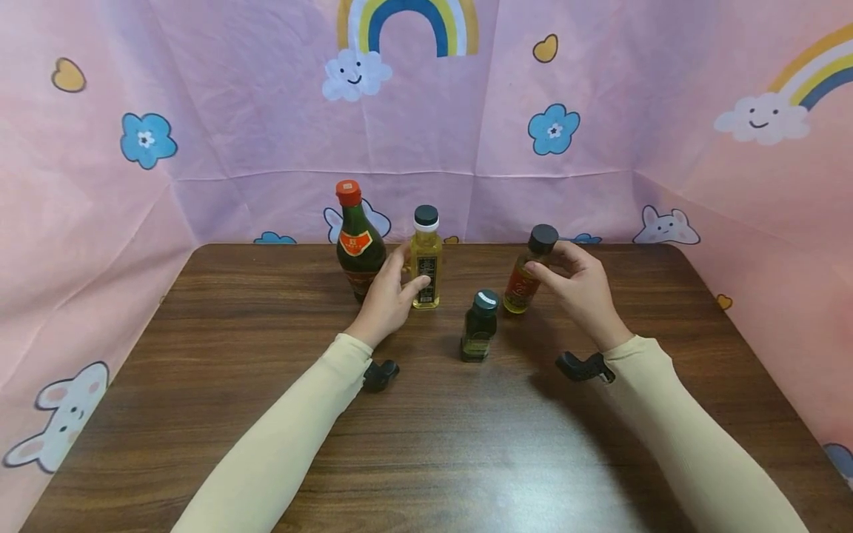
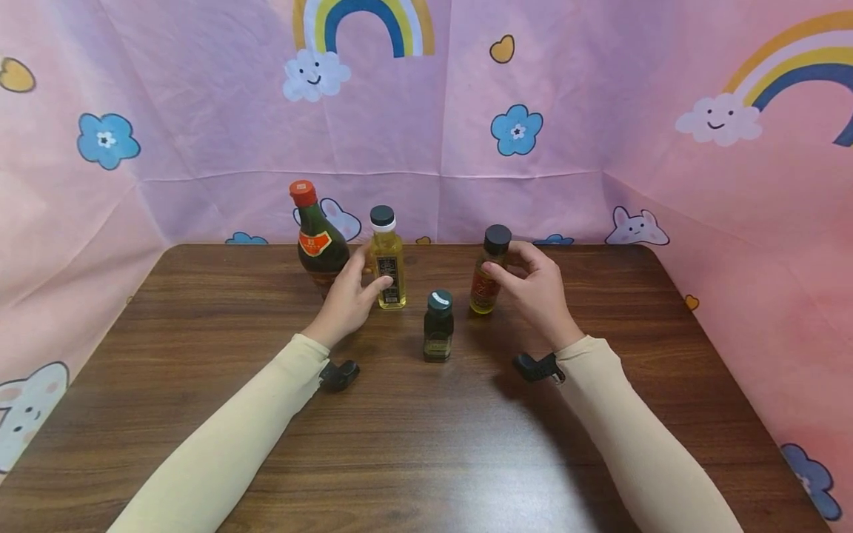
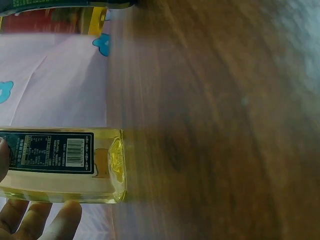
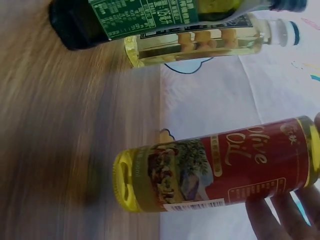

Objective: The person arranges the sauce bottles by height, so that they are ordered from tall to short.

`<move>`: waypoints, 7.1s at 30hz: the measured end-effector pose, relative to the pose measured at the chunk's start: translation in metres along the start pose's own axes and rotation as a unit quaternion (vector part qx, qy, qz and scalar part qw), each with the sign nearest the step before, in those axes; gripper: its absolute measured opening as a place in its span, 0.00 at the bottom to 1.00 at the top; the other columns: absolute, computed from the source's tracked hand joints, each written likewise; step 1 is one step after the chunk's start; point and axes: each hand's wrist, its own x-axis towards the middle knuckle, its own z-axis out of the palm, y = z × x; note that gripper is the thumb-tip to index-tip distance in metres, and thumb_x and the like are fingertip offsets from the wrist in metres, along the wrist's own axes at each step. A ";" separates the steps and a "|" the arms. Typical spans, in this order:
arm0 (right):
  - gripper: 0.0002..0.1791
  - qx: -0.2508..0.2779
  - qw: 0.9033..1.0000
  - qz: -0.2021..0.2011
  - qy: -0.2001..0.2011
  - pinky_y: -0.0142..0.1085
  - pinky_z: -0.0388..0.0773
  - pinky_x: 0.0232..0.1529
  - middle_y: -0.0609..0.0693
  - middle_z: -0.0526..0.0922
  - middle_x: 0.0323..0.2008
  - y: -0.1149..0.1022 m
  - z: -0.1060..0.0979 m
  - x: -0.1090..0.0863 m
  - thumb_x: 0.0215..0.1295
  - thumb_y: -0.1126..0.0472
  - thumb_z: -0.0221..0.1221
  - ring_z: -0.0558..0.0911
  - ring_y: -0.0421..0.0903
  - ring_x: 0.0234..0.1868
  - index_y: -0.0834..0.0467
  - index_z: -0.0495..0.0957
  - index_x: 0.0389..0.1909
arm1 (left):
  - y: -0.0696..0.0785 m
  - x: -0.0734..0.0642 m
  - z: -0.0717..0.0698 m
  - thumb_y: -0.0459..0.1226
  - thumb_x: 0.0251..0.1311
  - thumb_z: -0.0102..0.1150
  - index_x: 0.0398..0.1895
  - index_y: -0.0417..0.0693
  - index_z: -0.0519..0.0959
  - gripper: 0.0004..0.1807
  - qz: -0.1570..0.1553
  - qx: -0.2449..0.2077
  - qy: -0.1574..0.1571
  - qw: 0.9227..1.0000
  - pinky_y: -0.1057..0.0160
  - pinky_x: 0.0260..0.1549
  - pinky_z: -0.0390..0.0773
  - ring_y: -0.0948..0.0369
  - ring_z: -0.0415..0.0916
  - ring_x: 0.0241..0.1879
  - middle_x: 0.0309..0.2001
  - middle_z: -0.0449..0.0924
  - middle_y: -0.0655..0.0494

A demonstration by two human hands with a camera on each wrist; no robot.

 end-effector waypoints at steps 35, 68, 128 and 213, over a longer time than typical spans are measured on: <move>0.23 0.053 0.995 0.071 -0.045 0.46 0.73 0.64 0.52 0.80 0.53 0.012 0.053 0.028 0.71 0.52 0.67 0.77 0.44 0.56 0.59 0.78 0.60 | 0.000 0.000 -0.002 0.45 0.76 0.56 0.83 0.47 0.50 0.40 -0.009 -0.005 -0.016 1.000 0.46 0.69 0.70 0.48 0.64 0.72 0.75 0.62 0.44; 0.27 0.158 0.986 -0.024 -0.036 0.34 0.76 0.62 0.63 0.74 0.61 -0.008 0.030 -0.026 0.71 0.74 0.59 0.76 0.53 0.62 0.69 0.65 0.69 | -0.002 0.001 0.001 0.45 0.75 0.59 0.81 0.46 0.54 0.39 -0.010 -0.005 -0.010 1.000 0.44 0.69 0.69 0.47 0.66 0.71 0.72 0.65 0.44; 0.16 0.005 0.998 -0.023 -0.059 0.37 0.84 0.52 0.53 0.85 0.49 -0.020 0.064 -0.056 0.64 0.65 0.71 0.85 0.47 0.52 0.61 0.84 0.52 | -0.002 0.001 -0.002 0.47 0.76 0.57 0.81 0.49 0.56 0.37 -0.018 -0.004 -0.030 0.999 0.42 0.71 0.65 0.48 0.65 0.72 0.71 0.66 0.45; 0.19 -0.062 0.998 -0.021 -0.002 0.19 0.73 0.56 0.65 0.81 0.54 0.012 -0.008 -0.009 0.76 0.69 0.58 0.82 0.61 0.58 0.72 0.72 0.63 | -0.001 -0.003 -0.003 0.50 0.77 0.55 0.81 0.48 0.54 0.38 -0.057 0.010 -0.041 0.998 0.43 0.70 0.67 0.48 0.65 0.72 0.74 0.64 0.44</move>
